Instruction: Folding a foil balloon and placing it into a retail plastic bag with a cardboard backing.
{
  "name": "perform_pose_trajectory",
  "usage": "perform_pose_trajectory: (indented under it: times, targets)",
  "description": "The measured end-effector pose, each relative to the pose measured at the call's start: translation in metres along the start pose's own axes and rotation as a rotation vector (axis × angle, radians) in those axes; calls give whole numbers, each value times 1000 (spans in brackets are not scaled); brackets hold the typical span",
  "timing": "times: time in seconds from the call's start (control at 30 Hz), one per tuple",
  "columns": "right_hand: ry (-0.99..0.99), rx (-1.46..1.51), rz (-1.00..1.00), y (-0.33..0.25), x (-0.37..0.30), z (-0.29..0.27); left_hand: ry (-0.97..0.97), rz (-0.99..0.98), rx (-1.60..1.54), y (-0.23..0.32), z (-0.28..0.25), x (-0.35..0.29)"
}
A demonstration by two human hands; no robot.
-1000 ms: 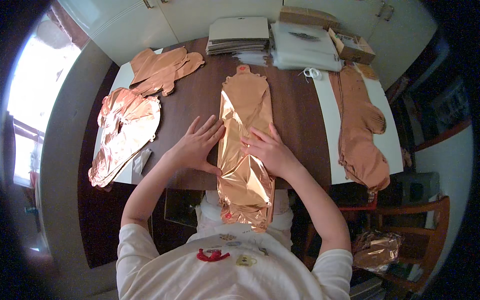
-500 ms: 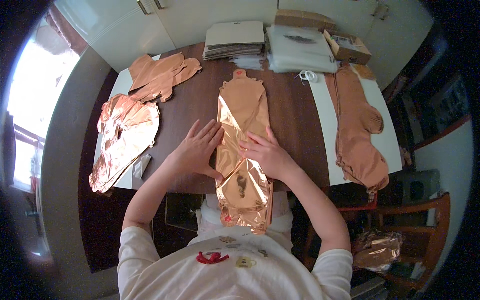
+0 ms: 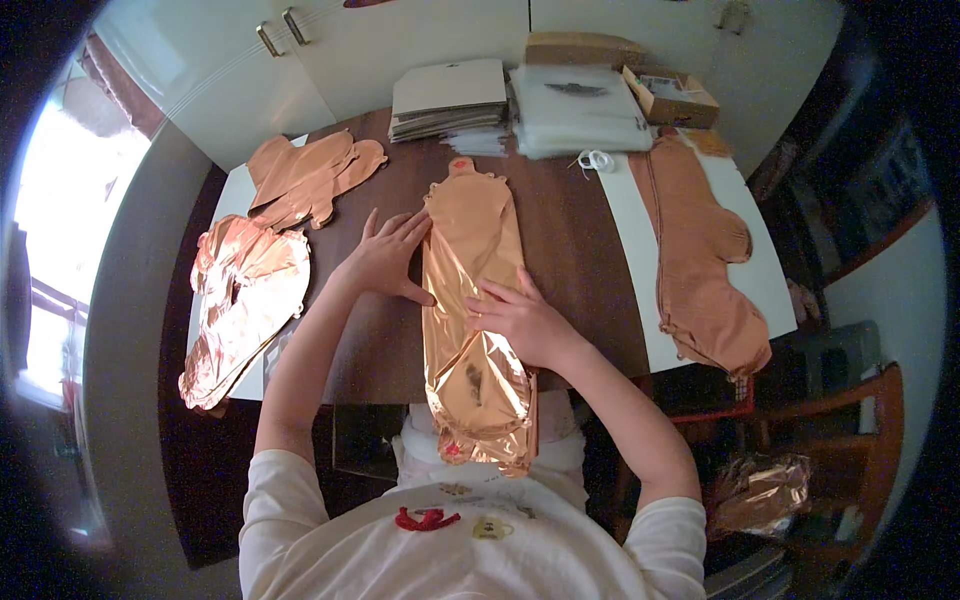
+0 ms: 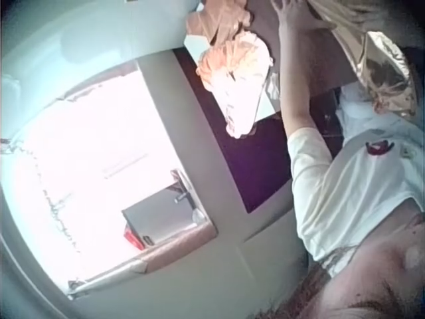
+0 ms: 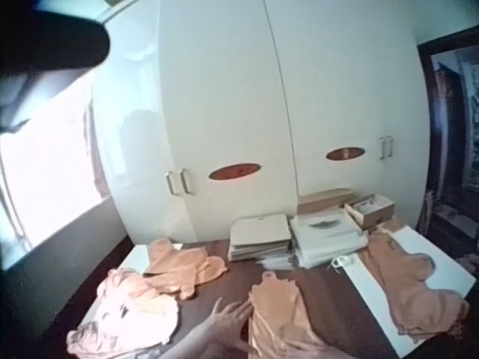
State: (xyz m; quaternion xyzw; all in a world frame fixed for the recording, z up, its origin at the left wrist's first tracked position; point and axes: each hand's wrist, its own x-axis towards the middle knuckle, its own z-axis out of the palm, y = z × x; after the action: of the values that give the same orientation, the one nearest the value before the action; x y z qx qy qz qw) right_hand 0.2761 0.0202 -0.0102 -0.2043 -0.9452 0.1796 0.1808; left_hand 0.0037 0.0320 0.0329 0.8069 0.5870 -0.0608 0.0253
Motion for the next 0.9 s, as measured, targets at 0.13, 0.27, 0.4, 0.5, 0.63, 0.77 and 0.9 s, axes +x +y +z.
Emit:
perform_pose_trajectory:
  times: [0.13, 0.27, 0.4, 0.5, 0.63, 0.77, 0.9]
  targets:
    - [1, -36, -31, 4, 1, 2, 20, -5, -23, -6, -1, 6]
    - [-16, -32, -46, 11, 7, 3, 33, -27, -9, -11, 2, 4]
    - [-71, 3, -98, 19, 22, -2, -7, -100, 37, -17, -1, 0]
    - [-112, -3, -126, 26, 34, -2, 4, -129, 22, -26, 2, -3]
    - [-127, -9, -141, 31, 42, 1, -3, -176, 16, -34, 5, -3]
    - [-141, -15, -146, 30, 46, -1, 4, -170, 44, -35, 2, -4]
    - [-150, 4, -131, 31, 48, -2, -11, -118, 118, -23, 0, -12]
